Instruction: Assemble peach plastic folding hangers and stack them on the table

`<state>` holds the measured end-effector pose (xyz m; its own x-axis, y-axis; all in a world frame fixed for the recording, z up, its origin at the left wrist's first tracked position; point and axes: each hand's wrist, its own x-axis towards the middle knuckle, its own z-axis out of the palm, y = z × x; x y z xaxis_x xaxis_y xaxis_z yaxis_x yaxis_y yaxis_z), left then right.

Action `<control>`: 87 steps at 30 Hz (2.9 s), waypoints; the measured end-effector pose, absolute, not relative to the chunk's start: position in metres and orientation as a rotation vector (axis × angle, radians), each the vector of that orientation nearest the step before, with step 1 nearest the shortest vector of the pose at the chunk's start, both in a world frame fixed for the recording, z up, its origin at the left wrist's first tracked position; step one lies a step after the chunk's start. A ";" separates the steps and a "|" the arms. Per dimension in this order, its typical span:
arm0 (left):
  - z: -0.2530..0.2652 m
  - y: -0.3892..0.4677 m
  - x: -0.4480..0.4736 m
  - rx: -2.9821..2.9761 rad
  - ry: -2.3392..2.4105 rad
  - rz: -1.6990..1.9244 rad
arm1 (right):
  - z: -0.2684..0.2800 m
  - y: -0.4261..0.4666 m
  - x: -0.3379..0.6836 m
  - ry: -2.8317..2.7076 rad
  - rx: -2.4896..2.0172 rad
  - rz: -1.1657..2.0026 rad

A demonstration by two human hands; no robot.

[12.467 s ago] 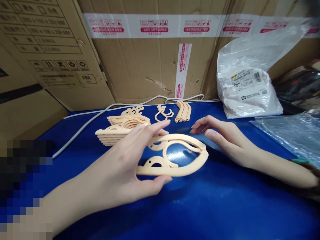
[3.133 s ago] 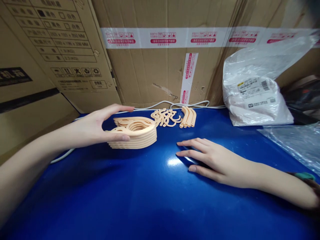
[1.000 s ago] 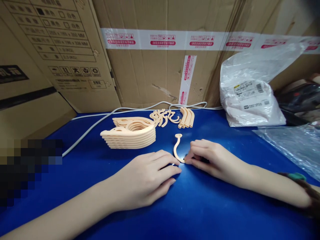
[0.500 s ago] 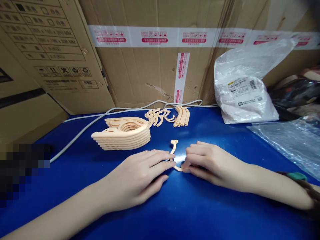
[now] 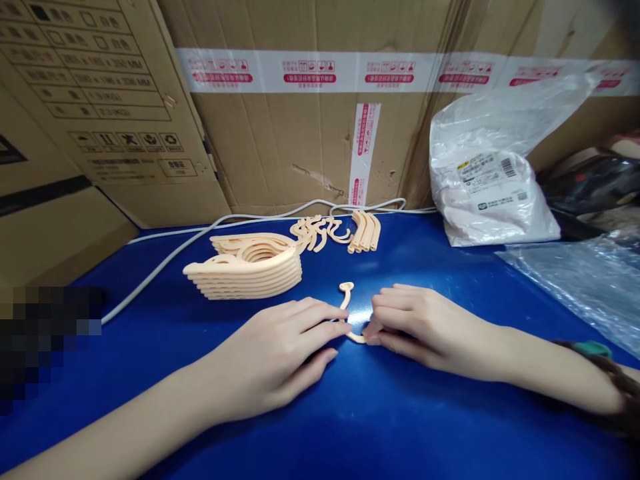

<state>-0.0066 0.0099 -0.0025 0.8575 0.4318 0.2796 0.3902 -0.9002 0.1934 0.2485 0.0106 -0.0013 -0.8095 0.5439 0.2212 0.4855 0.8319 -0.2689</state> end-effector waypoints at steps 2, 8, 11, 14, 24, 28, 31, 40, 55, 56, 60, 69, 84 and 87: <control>-0.003 0.010 -0.007 2.903 0.649 0.481 | -0.001 0.010 0.248 -2.725 -0.781 0.294; -0.003 0.010 -0.006 2.901 0.651 0.464 | 0.004 0.011 0.248 -2.715 -0.801 0.282; -0.002 0.010 -0.007 2.897 0.651 0.466 | 0.014 0.021 0.250 -2.616 -0.917 0.191; -0.001 0.009 -0.007 2.894 0.648 0.472 | 0.023 0.043 0.257 -2.528 -1.147 0.077; -0.003 0.010 -0.009 2.879 0.641 0.462 | 0.008 0.113 0.276 -2.555 -1.401 -0.521; -0.003 0.009 -0.010 2.880 0.643 0.471 | 0.008 0.117 0.275 -2.570 -1.359 -0.578; -0.003 0.009 -0.010 2.880 0.640 0.473 | 0.009 0.119 0.276 -2.609 -1.294 -0.623; -0.003 0.010 -0.009 2.874 0.630 0.504 | 0.010 0.112 0.278 -2.656 -1.080 -0.778; -0.002 0.010 -0.010 2.879 0.518 0.591 | 0.006 0.062 0.262 -2.675 -0.428 -1.162; -0.002 0.009 -0.010 2.887 0.490 0.611 | 0.005 0.055 0.258 -2.673 -0.399 -1.142; -0.001 0.002 -0.008 2.924 0.377 0.670 | 0.007 0.030 0.242 -2.619 -0.329 -1.044; 0.007 -0.009 -0.009 2.968 0.333 1.057 | 0.006 0.015 0.209 -2.617 -0.334 -0.725; 0.008 -0.002 -0.017 2.655 0.713 1.230 | 0.006 -0.003 0.198 -2.699 -0.326 -0.342; 0.006 0.000 -0.016 2.696 0.740 1.154 | 0.006 0.002 0.214 -2.746 -0.354 -0.376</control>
